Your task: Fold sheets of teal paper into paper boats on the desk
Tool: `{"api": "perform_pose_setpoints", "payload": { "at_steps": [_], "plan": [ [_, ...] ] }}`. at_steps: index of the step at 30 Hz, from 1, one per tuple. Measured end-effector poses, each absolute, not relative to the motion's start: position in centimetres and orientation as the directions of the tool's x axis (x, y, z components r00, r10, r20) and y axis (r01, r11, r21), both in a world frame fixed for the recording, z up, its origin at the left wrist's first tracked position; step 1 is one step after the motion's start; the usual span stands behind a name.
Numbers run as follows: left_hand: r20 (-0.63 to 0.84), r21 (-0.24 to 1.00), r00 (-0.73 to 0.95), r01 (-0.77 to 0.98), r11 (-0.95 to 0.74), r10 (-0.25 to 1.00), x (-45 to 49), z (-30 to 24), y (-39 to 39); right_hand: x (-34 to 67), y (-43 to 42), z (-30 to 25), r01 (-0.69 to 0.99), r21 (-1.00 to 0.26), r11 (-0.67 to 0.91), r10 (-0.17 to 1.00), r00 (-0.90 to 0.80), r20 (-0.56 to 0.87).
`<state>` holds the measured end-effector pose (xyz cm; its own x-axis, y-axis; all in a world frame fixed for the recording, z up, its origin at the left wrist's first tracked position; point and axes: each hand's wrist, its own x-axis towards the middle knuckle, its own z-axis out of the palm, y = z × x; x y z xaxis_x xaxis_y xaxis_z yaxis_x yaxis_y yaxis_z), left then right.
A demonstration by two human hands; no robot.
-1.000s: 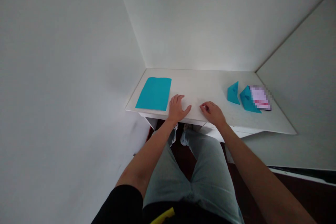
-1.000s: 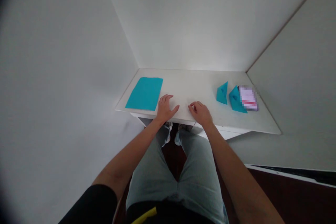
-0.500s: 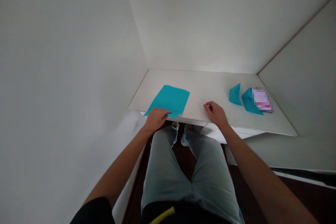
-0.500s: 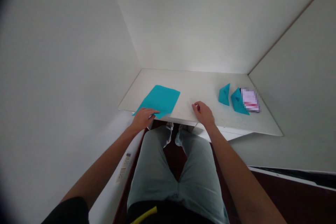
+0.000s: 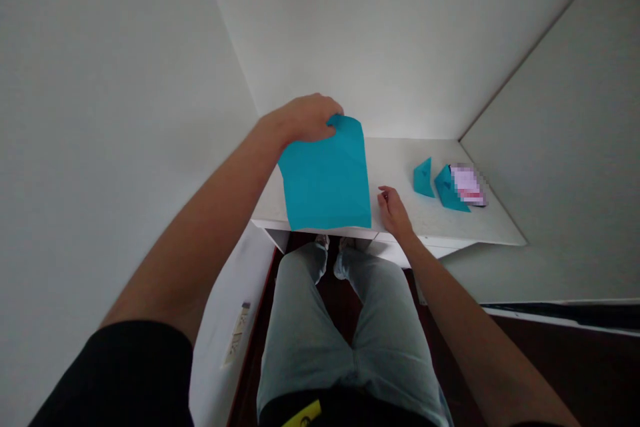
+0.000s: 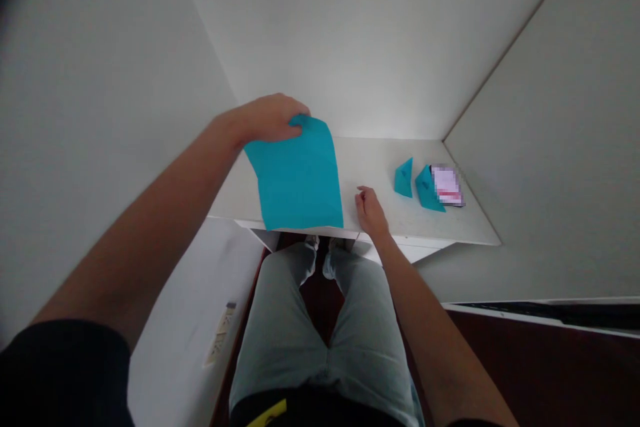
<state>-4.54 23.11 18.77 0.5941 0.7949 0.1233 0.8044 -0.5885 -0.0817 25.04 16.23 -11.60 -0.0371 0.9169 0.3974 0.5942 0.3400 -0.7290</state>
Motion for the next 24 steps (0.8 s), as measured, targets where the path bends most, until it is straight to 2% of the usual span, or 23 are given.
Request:
{"api": "perform_pose_setpoints", "payload": {
  "at_steps": [4,7,10,15,18,20,22,24],
  "plan": [
    [0.059,-0.211,0.549,0.823,-0.528,0.833,-0.5,12.2,26.2,25.2,16.2,-11.7,0.607,-0.68,0.41,0.882,-0.075,0.465],
    [0.004,-0.228,0.566,0.803,-0.551,0.824,1.8,6.8,25.9,25.3,16.0,-11.8,0.632,-0.651,0.42,0.869,-0.074,0.489],
    [-0.021,-0.161,0.596,0.791,-0.591,0.803,3.1,2.6,25.5,25.5,15.5,-11.6,0.63,-0.645,0.431,0.868,-0.094,0.488],
    [0.097,0.029,0.527,0.846,-0.532,0.844,3.1,-0.5,26.9,25.7,15.3,-11.0,0.636,-0.629,0.448,0.883,-0.201,0.425],
    [0.205,0.097,0.399,0.9,-0.424,0.894,1.4,-1.0,27.9,25.7,15.6,-10.9,0.655,-0.574,0.491,0.866,-0.299,0.4],
    [0.276,0.145,0.233,0.949,-0.28,0.933,-0.6,-1.6,27.7,25.7,16.0,-11.1,0.674,-0.535,0.509,0.858,-0.351,0.375],
    [0.27,0.199,0.06,0.973,-0.117,0.961,-2.9,-2.7,26.8,25.7,16.5,-11.4,0.689,-0.508,0.517,0.855,-0.38,0.353],
    [0.225,0.217,-0.031,0.976,-0.019,0.974,-5.1,-4.3,25.2,25.7,16.8,-11.7,0.696,-0.483,0.531,0.847,-0.412,0.337]
  ]
}}
